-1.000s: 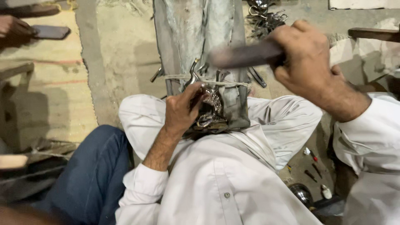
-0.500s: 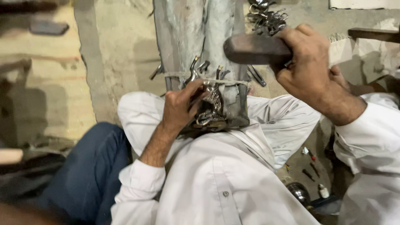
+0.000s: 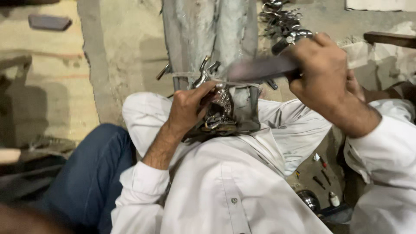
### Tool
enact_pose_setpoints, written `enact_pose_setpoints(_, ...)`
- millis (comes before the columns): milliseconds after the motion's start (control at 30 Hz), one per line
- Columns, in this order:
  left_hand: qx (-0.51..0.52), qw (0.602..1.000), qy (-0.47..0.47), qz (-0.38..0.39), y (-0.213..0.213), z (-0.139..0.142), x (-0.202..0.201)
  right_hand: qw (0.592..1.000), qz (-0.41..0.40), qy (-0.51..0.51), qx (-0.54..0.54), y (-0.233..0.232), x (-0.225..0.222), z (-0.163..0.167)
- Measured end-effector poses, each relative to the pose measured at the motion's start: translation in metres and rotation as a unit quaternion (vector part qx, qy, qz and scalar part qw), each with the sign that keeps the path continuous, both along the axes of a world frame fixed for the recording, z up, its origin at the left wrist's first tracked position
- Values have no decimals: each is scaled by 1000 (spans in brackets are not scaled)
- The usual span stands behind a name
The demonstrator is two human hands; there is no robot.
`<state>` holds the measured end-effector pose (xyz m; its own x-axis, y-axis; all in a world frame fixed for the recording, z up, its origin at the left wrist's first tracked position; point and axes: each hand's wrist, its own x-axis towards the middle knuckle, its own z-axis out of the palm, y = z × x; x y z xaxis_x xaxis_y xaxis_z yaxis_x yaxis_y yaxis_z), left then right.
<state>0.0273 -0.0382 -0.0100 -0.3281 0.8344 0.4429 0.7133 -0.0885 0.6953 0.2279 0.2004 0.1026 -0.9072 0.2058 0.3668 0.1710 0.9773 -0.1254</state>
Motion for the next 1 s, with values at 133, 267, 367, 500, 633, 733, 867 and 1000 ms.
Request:
enact_pose_setpoints(133, -5, 999, 24, -27, 0, 1, -5, 999, -31, 5, -8, -1, 5, -5)
enact_pose_setpoints(267, -14, 999, 29, -23, 1, -2, -8, 1000, -26, -15, 6, -2, 7, -11)
enact_pose_setpoints(367, 5, 999, 32, -38, 7, -4, -10, 995, 6, 73, -67, -1, 6, -15)
enact_pose_setpoints(500, 5, 998, 45, -51, 7, -2, -11, 994, -35, -52, 85, -1, 9, -18)
enact_pose_setpoints(633, -6, 998, 39, -50, 7, 3, -14, 998, -41, 26, -45, -4, 11, -16)
enact_pose_setpoints(733, -1, 997, 35, -62, 4, 8, -16, 999, -31, 1, 20, -8, 11, -15)
enact_pose_setpoints(867, -3, 996, 43, -81, 8, 12, -18, 996, -52, 49, -46, -11, 14, -13)
enact_pose_setpoints(1000, 4, 994, 48, -94, 9, 14, -18, 998, -28, -13, 57, -12, 18, -18)
